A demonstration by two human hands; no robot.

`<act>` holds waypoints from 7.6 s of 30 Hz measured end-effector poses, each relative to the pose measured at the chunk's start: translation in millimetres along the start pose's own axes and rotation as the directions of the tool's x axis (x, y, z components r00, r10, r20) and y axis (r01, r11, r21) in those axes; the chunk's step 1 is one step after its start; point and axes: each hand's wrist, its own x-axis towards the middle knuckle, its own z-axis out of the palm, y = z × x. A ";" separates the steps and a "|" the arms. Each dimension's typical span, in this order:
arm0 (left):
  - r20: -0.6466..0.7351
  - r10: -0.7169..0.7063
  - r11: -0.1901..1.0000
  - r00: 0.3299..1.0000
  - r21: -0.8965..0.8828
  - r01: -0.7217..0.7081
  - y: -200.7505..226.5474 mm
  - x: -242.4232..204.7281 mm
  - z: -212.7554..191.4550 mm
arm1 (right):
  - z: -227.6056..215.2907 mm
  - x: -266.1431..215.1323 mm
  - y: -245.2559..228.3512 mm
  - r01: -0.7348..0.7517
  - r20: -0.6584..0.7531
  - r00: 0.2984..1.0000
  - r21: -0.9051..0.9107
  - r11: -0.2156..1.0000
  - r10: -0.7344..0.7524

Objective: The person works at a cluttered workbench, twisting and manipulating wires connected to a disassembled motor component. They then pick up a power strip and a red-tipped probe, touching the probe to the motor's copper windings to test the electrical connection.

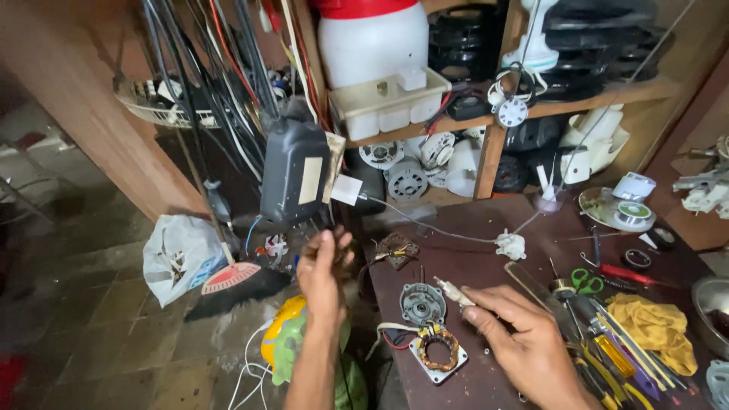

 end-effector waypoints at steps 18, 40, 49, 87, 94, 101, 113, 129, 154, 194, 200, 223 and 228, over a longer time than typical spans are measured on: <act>0.436 -0.067 0.906 0.898 -0.350 0.238 -43.7 66.5 -18.1 | -6.4 4.8 -4.3 -0.112 -0.030 0.993 -0.007 0.994 0.112; 0.523 0.009 0.620 0.852 -0.672 0.405 -57.1 89.3 4.0 | 18.8 50.9 -39.6 -0.098 -0.031 0.995 -0.018 0.995 0.097; 0.404 -0.110 0.721 0.908 -0.596 0.353 -58.2 61.7 21.5 | 47.0 109.6 -53.1 0.328 -0.082 0.941 -0.017 0.944 -0.328; 0.269 -0.021 0.821 0.963 -0.545 0.170 -36.7 47.1 8.9 | 9.0 102.9 -75.8 0.312 0.051 0.950 -0.165 0.936 -0.308; 0.240 -0.064 0.912 0.969 -0.381 0.155 11.8 12.8 14.4 | -148.6 42.8 9.6 -0.301 -0.225 0.952 -0.589 0.750 0.206; 0.356 -0.008 0.932 0.934 -0.335 0.135 -0.8 23.0 -7.3 | -132.0 -21.1 66.4 -0.436 0.069 0.581 -0.815 0.382 0.811; 0.150 -0.081 0.973 0.985 -0.204 0.111 4.5 18.0 -3.3 | -132.5 -30.3 104.4 -0.343 0.161 0.421 -0.883 0.321 0.893; 0.128 0.084 0.988 0.988 -0.137 -0.066 -6.4 23.4 -12.0 | -179.8 47.5 168.3 -0.390 -0.097 0.813 -0.823 0.413 0.574; 0.321 -0.020 0.889 0.947 -0.427 0.164 -6.2 43.7 -28.0 | -138.2 25.4 79.9 -0.305 -0.257 0.945 -0.473 0.827 0.201; 0.268 -0.118 0.865 0.956 -0.445 0.231 -4.2 34.0 -28.6 | 12.6 -16.0 41.2 -0.108 0.198 0.965 -0.295 0.949 0.171; 0.330 -0.077 0.850 0.941 -0.471 0.235 -7.4 36.3 -31.1 | 12.1 -15.9 40.0 -0.135 0.216 0.955 -0.300 0.944 0.205; 0.348 -0.086 0.842 0.933 -0.476 0.255 -9.3 35.8 -32.9 | 13.1 -15.9 42.5 0.057 0.269 0.963 -0.220 0.974 0.004; 0.350 -0.101 0.836 0.931 -0.477 0.270 -11.4 37.9 -34.2 | 12.9 -15.3 42.0 0.031 0.266 0.964 -0.210 0.977 0.026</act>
